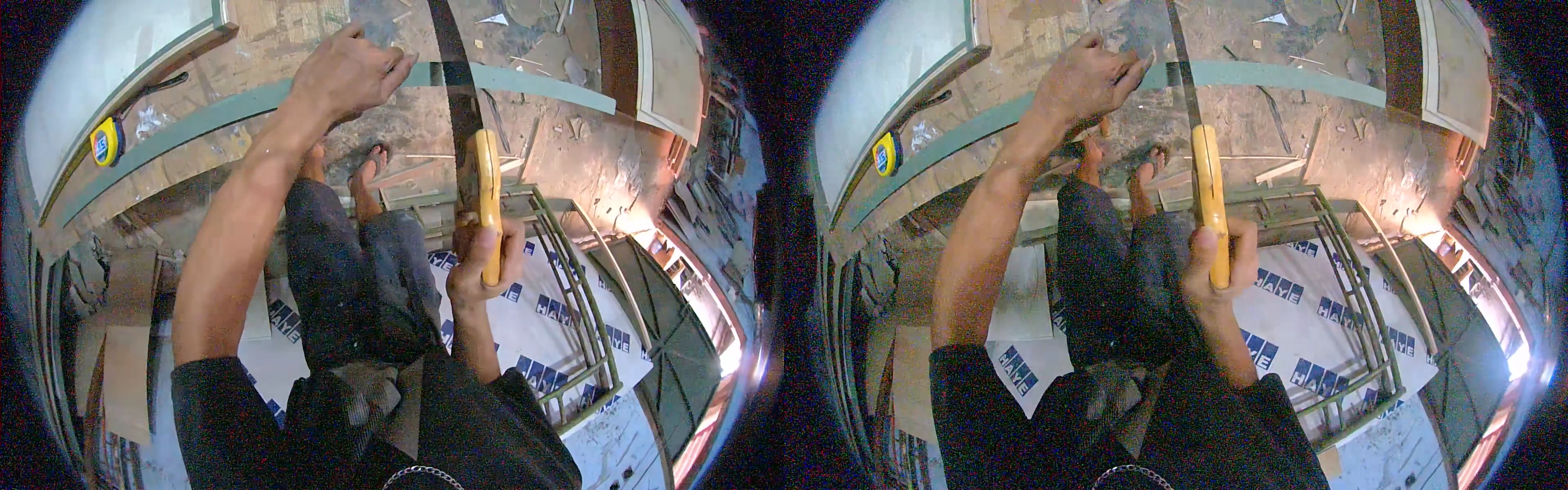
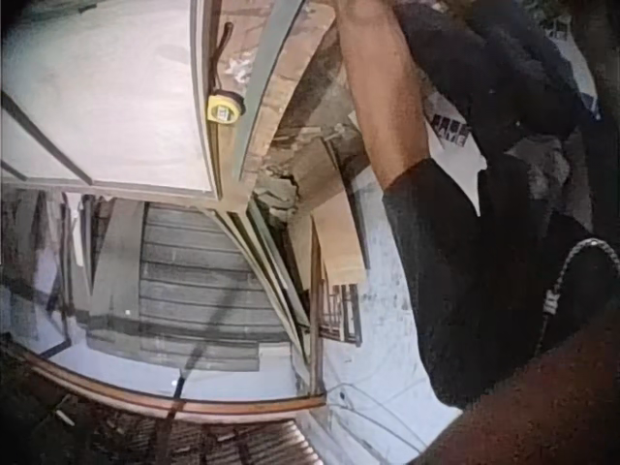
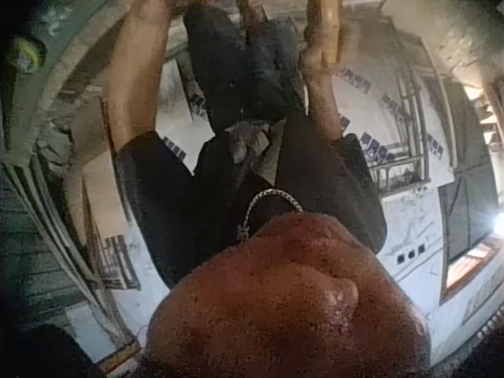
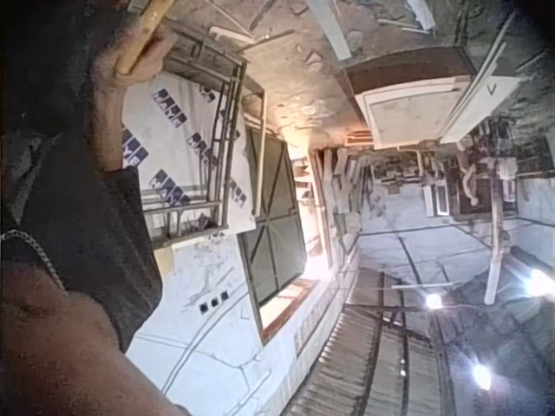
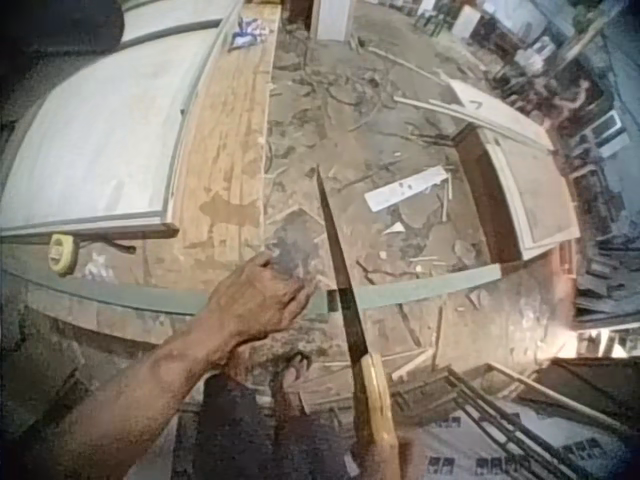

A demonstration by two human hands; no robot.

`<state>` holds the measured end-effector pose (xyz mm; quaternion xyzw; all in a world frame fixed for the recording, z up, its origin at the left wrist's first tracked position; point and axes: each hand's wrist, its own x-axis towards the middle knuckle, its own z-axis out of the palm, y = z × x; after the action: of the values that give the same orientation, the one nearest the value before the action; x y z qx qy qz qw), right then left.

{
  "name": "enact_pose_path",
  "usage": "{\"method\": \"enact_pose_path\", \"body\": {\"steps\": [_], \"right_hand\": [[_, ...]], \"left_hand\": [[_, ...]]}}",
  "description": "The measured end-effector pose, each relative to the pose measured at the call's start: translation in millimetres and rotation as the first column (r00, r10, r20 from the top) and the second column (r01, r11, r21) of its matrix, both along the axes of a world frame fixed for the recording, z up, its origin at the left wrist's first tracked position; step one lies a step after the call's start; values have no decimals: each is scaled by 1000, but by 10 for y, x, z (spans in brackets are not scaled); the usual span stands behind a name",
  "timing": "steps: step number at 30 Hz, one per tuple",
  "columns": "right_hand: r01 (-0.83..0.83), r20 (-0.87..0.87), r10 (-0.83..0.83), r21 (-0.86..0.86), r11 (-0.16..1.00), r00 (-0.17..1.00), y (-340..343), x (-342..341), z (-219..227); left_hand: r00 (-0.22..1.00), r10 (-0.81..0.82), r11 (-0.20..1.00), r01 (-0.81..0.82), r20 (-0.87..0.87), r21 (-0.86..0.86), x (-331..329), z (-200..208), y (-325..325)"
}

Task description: The person measures a long, thin wooden strip using a tape measure and marks it with a pencil. They then use a hand saw to cut the strip at the marked point. The person repeats this process of measuring and cutting on the same strip multiple times.

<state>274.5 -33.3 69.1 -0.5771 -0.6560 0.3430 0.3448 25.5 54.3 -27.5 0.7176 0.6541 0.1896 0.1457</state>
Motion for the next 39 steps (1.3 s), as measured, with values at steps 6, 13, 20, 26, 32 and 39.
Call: {"method": "enact_pose_path", "body": {"steps": [6, 13, 20, 26, 32, 39], "right_hand": [[57, -27, -58, -34, 998, 998, 285, -259, 27], [27, -68, -30, -46, 999, 997, 126, -98, -6], [42, -120, -45, -25, 999, 992, 527, -425, -33], [94, -278, -127, -131, 987, 952, 401, -310, 124], [100, -244, -129, -127, 987, 961, 363, -311, 101], [118, -177, -147, -160, 980, 973, 371, -293, 0]], "left_hand": [[999, 12, 1000, -12, 34, 9, 51, -64, 1], [1000, -24, 999, 23, 18, 36, 14, -25, -16], [1000, 1, 996, -1, -3, -86, 35, 20, 13], [1000, 11, 994, -12, -10, -105, 48, 76, 3], [1000, -5, 999, 5, 11, -46, 33, 83, 8], [1000, -20, 1000, 20, 0, 4, 23, -25, 3]]}}
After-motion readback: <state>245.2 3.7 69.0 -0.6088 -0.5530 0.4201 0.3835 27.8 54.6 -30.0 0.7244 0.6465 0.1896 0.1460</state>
